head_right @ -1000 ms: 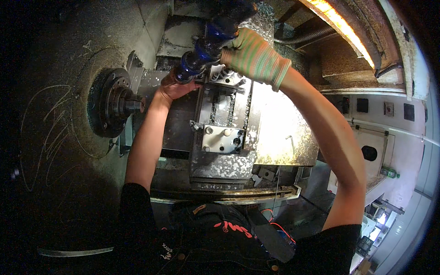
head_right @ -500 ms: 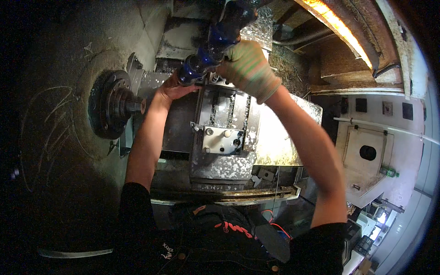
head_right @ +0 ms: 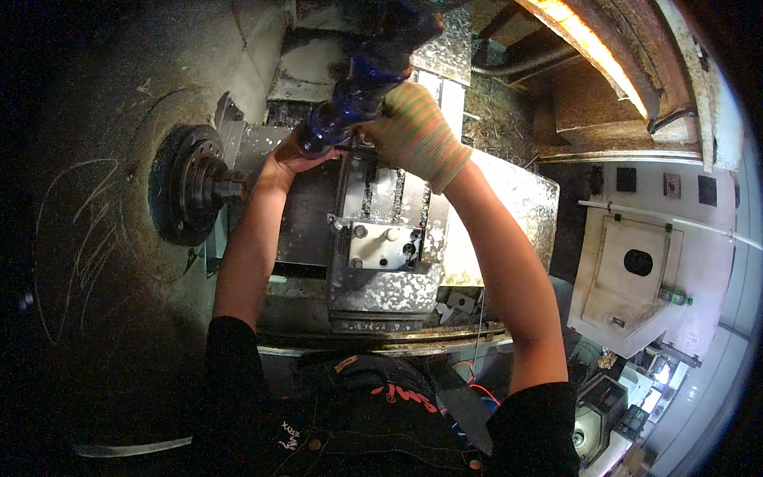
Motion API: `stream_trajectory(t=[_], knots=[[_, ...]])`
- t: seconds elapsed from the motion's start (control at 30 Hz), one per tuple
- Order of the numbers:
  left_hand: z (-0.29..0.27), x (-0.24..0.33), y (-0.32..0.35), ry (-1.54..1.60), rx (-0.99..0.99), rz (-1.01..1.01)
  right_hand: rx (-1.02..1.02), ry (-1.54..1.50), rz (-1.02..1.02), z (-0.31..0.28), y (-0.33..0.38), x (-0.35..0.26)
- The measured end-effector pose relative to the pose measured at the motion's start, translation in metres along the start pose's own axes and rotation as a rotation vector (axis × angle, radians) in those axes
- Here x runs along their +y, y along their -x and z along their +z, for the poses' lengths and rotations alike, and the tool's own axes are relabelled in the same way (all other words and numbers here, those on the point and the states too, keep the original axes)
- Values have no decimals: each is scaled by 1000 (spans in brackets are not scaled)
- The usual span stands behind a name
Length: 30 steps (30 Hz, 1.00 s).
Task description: The person uses a screwdriver to tighten and adjust components on a metalworking machine. They repeatedly insert the screwdriver into a small slot, turn it, and reposition the tool to secure parts of the machine's fixture.
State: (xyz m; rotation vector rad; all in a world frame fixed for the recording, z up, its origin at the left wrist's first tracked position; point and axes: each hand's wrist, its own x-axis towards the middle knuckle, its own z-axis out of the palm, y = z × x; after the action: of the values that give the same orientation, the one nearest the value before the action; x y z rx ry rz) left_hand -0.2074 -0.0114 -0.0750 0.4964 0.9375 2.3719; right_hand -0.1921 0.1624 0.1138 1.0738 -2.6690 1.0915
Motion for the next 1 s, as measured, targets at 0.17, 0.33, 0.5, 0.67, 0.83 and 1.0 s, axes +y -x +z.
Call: stream_trajectory(t=[0.17,0.33,0.5,0.67,0.83,1.0], knots=[[14,7,3,67,5,49,-35,-57,-83,-1,-2,13],[10,7,5,65,30,7,48,-128,36,5,-3,4],[21,10,3,83,24,29,6,-274,42,12,-5,9],[16,5,4,111,11,34,-94,-263,30,11,-10,14],[5,1,2,53,13,13,-169,-124,49,0,-6,19],[10,3,3,127,-15,-8,-50,164,-96,-9,-7,7]])
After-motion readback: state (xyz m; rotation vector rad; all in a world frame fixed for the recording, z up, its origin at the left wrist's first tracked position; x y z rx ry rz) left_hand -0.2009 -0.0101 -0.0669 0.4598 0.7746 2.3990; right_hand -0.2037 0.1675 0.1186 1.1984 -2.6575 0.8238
